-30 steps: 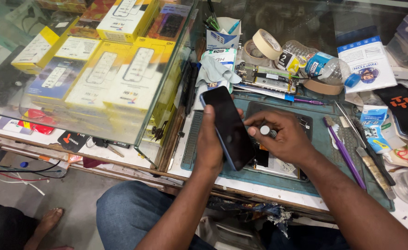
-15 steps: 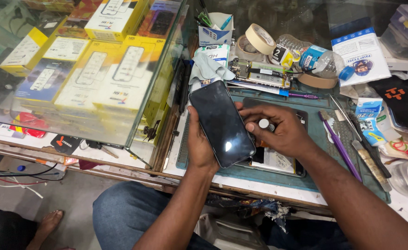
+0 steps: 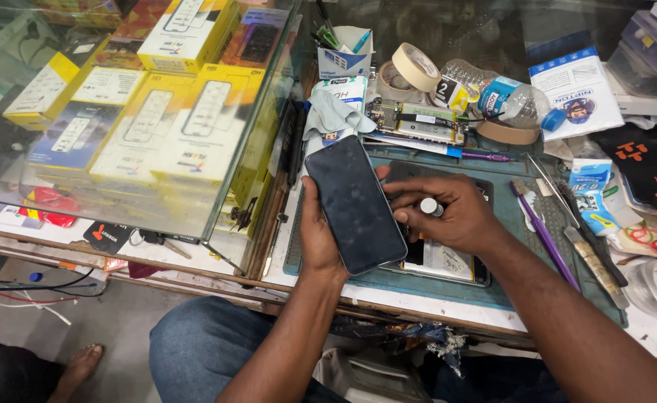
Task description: The person uses a screwdriver to remove screws from the back of a disassembled smartphone lying on a workbench. They then pick up a second blue smartphone, inspect its back and sides, and place it back down.
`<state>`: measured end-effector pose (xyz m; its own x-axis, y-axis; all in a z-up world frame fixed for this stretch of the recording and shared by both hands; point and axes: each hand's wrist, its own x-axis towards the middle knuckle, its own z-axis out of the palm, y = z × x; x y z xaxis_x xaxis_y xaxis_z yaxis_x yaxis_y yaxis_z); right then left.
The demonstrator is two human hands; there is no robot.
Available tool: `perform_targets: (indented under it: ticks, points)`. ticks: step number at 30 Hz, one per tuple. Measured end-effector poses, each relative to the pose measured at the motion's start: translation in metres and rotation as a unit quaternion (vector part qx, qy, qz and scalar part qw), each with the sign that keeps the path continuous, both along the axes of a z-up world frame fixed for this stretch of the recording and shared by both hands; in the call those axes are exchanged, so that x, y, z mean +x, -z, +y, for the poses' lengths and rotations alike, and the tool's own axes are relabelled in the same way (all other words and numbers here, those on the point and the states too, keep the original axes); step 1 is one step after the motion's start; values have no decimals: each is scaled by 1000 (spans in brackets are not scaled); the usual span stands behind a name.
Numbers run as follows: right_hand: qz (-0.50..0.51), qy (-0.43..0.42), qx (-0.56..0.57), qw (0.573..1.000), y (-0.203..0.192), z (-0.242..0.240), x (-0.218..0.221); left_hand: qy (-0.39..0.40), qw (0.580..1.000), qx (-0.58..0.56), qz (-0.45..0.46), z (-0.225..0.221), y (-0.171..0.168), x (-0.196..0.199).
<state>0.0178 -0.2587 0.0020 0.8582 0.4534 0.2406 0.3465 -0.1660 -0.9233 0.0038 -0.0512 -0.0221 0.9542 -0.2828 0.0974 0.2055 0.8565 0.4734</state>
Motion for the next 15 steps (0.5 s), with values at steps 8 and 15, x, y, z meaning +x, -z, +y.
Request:
perform_targets:
  ticks: [8, 15]
  points:
    - [-48, -12, 1, 999, 0, -3, 0, 5, 1000, 27, -10, 0, -2, -2]
    - [32, -3, 6, 999, -1, -5, -3, 12, 999, 38, -6, 1, -2, -3]
